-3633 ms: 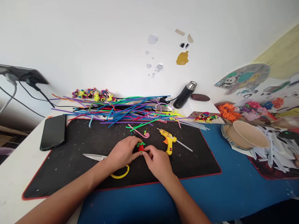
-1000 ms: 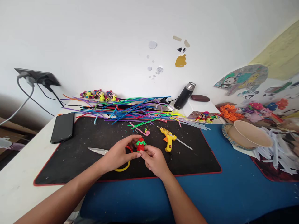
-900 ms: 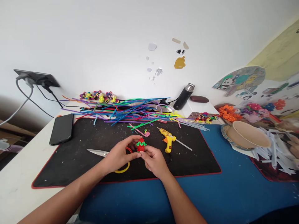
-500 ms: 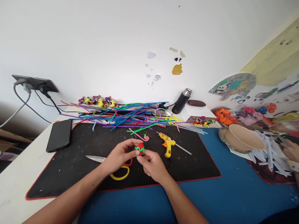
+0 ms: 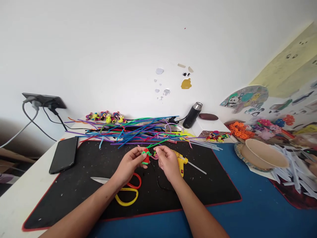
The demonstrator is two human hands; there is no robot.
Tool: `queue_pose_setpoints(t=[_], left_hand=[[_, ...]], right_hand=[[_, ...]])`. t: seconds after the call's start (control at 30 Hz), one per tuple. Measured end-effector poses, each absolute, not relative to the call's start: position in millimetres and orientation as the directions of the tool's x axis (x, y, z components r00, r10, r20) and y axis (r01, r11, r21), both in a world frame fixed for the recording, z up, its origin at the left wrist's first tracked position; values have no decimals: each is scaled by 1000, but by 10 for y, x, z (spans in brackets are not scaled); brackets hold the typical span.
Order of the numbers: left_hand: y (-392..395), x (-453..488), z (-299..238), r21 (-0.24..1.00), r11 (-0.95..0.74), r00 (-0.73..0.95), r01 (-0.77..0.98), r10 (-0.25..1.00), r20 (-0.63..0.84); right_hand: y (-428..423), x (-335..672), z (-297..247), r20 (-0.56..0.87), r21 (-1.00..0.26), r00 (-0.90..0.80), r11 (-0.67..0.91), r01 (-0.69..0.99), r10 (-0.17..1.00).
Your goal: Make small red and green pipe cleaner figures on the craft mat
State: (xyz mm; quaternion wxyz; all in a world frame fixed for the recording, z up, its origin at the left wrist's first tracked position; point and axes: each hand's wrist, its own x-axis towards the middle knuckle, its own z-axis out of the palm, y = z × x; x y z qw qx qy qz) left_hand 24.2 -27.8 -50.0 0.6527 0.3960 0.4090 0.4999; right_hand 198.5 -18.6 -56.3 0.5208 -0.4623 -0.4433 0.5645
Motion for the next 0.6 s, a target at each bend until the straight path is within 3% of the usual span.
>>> queue_pose_setpoints(t=[0.4,0.6], left_hand=[[-204,375,-559,960,126,222,-249,973,-70],[-250,420,-474,980,93,257,-174,965,-46]], right_hand=[[-291,2079,-777,-19,-975,-122,-46,-219,992],[-296,2105,-706,5,-973,-82,-14,-232,997]])
